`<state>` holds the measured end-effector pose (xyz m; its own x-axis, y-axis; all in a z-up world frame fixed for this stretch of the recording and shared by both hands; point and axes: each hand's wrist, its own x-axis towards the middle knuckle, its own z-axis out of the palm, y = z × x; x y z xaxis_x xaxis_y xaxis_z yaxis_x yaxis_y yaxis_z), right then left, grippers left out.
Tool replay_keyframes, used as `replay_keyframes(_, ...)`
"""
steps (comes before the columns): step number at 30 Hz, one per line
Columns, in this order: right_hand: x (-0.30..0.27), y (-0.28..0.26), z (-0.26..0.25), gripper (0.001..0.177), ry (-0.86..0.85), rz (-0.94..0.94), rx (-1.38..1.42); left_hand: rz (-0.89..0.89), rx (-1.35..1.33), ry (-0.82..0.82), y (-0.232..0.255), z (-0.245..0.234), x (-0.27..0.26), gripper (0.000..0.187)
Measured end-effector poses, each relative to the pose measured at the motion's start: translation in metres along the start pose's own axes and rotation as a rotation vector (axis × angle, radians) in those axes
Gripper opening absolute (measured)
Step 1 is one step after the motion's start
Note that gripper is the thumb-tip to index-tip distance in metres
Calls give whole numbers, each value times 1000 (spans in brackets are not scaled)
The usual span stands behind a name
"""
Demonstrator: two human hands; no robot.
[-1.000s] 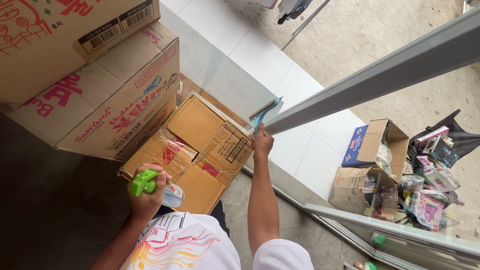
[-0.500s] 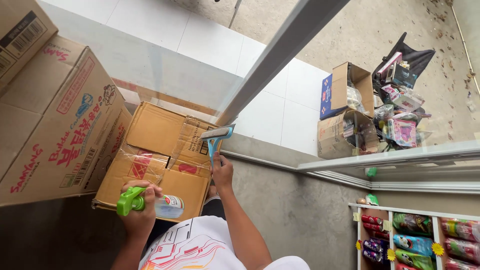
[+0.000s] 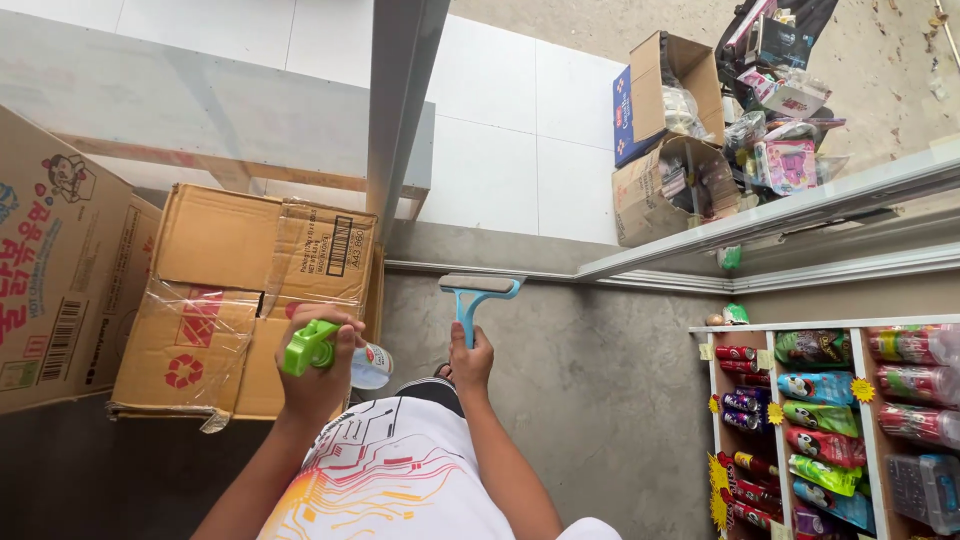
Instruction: Cleaning a sliding glass door using a spray bottle and a squeegee.
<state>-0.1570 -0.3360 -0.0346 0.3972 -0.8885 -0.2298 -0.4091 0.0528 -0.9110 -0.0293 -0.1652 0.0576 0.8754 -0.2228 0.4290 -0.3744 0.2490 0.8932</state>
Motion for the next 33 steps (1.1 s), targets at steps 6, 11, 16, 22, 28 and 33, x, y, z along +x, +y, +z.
replay_keyframes(6,46,61,-83,34,93,55,0,-9,78,-38,12,99,-6,19)
replay_keyframes(11,52,76,-150,39,101,114,79,28,233,-22,-3,155,-27,21)
replay_keyframes(16,67,99,-208,44,110,139,34,78,356,15,-17,194,-50,21)
replay_keyframes(22,77,100,-249,42,113,147,34,81,459,41,-11,215,-64,29)
replay_keyframes(28,89,106,-246,39,154,150,91,16,490,-12,-20,210,-76,19)
replay_keyframes(33,85,110,-232,33,178,201,192,-43,586,-67,-49,212,-89,20)
